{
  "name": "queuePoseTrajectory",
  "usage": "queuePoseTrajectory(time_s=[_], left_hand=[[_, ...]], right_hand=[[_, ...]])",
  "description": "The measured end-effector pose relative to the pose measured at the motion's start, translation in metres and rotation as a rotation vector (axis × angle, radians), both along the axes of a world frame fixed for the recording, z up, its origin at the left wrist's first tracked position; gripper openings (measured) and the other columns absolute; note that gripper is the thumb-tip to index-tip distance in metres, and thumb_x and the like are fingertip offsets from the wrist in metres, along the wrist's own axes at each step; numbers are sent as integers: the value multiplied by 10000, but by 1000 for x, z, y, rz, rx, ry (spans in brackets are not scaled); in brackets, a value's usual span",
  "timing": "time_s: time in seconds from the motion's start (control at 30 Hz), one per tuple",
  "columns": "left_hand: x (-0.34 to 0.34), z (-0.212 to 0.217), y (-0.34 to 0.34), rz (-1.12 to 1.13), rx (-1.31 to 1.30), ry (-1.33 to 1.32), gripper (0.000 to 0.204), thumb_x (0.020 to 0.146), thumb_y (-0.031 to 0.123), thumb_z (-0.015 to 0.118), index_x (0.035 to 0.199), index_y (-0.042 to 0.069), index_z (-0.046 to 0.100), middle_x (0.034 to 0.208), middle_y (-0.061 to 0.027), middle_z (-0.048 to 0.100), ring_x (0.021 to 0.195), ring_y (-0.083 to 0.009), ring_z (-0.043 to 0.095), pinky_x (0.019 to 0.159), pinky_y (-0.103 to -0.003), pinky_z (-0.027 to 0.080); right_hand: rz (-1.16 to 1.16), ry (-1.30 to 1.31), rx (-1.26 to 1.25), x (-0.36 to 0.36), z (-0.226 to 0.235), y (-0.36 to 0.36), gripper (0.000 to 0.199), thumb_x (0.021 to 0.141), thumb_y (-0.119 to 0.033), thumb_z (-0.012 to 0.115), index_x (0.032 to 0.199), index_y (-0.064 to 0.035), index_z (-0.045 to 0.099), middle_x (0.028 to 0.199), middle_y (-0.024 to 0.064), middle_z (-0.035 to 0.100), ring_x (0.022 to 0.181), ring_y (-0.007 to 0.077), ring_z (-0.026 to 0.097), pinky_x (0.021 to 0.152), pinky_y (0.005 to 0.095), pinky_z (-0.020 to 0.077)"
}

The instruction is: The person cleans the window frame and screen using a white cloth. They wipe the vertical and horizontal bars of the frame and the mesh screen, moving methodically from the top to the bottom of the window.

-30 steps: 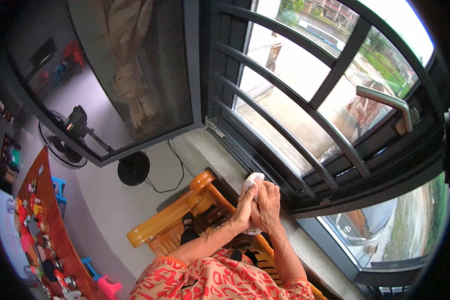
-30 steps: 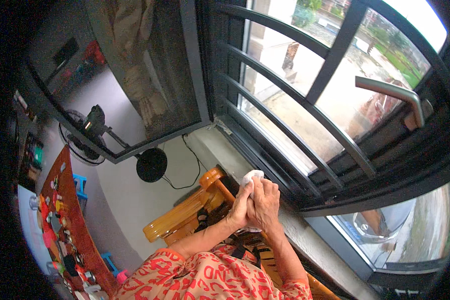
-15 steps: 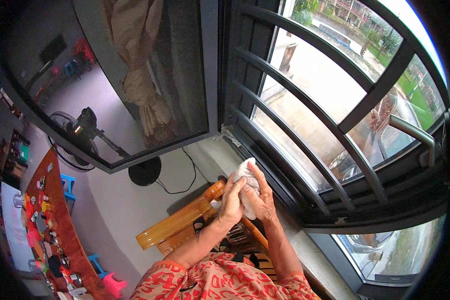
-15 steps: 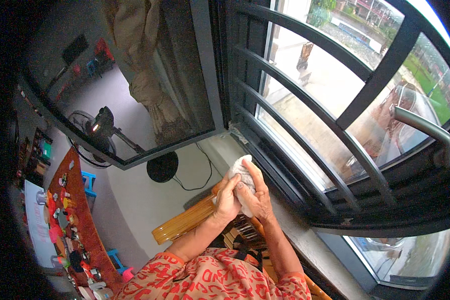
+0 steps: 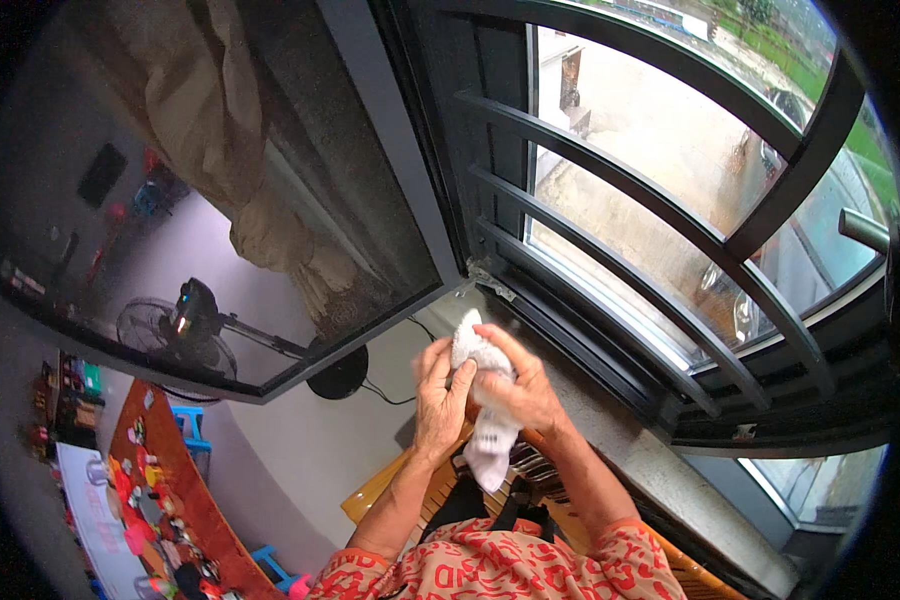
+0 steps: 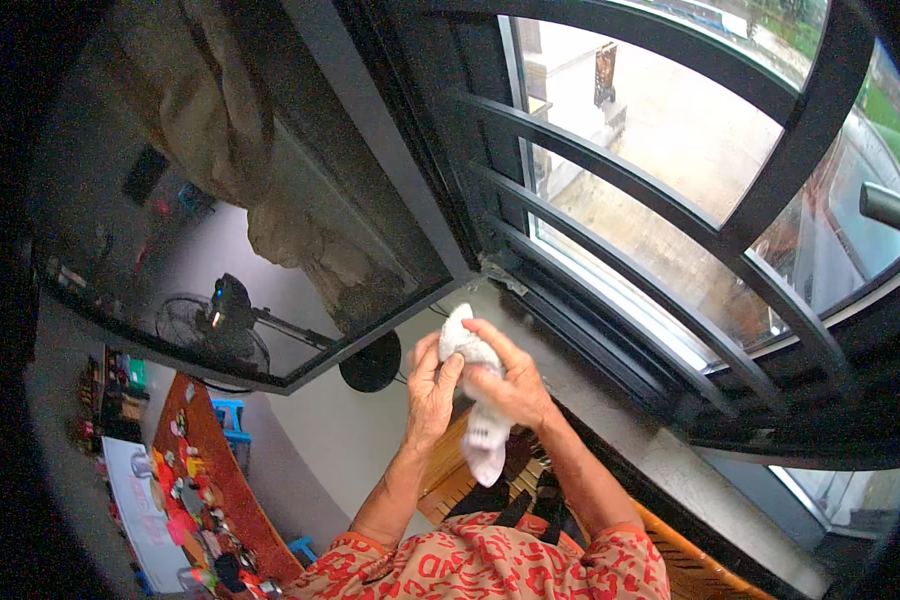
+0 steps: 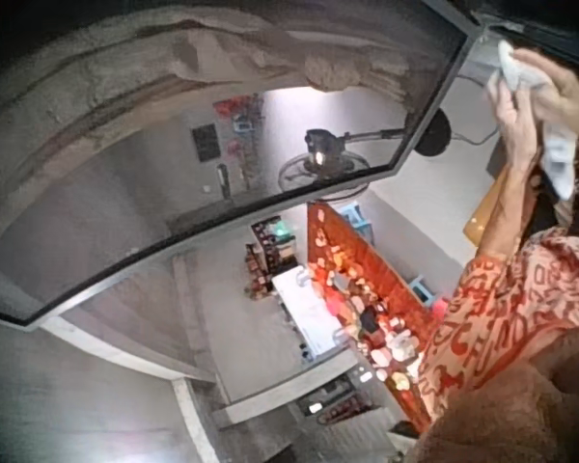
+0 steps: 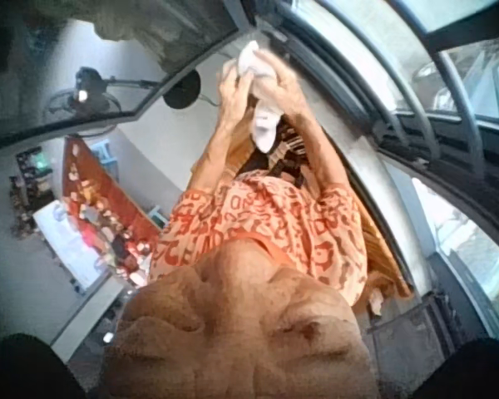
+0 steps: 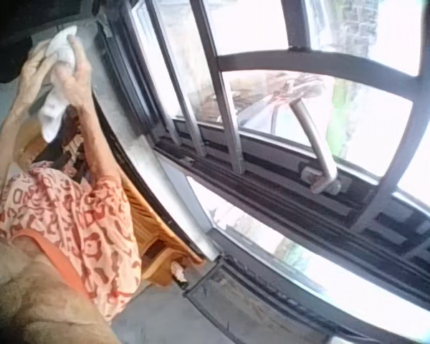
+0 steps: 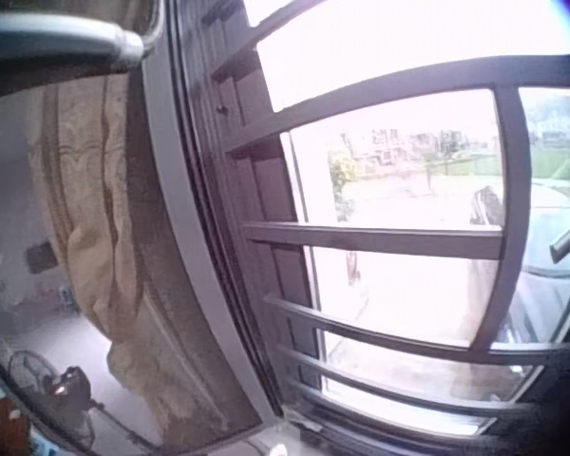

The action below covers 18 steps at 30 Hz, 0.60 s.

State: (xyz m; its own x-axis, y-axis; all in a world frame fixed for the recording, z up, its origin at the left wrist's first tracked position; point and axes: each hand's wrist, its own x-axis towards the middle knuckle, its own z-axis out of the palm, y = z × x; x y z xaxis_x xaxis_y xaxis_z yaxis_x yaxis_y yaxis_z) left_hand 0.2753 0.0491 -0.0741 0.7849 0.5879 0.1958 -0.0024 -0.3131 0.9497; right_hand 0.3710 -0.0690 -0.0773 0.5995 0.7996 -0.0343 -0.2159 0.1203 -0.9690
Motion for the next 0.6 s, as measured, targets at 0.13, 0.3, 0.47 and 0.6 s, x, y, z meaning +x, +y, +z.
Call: queuePoseTrajectory(time_s=[0.13, 0.3, 0.47, 0.6], left_hand=[[-15, -19, 37, 115, -103, 22, 397, 916, 107, 582, 1304, 48, 519, 1295, -90, 472, 1188, -182, 435, 944, -336, 429], [-29, -24, 49, 130, 14, 250, 399, 915, 158, 589, 1288, 45, 508, 1329, -103, 442, 1194, -212, 432, 908, -345, 442], [-32, -51, 78, 111, 102, 302, 443, 906, 205, 603, 1313, 86, 474, 1370, -106, 391, 1230, -276, 356, 936, -409, 400], [-32, -73, 94, 100, 119, 340, 453, 894, 190, 617, 1313, 94, 476, 1366, -104, 401, 1237, -284, 358, 941, -403, 398]], right_hand=[[-390, -670, 149, 49, 33, 40, 602, 786, -12, 572, 1375, -94, 471, 1320, 142, 521, 1124, 256, 571, 916, 329, 479], [-652, -919, 155, 96, 78, 113, 576, 791, 6, 617, 1340, -115, 491, 1186, 161, 549, 1022, 301, 599, 859, 379, 480], [-798, -946, 18, 117, 56, 150, 538, 772, -22, 622, 1274, -203, 555, 1075, 139, 548, 897, 333, 613, 782, 401, 497], [-781, -870, -49, 116, 36, 155, 523, 768, -25, 620, 1254, -212, 574, 1026, 122, 554, 875, 331, 610, 758, 401, 490]])
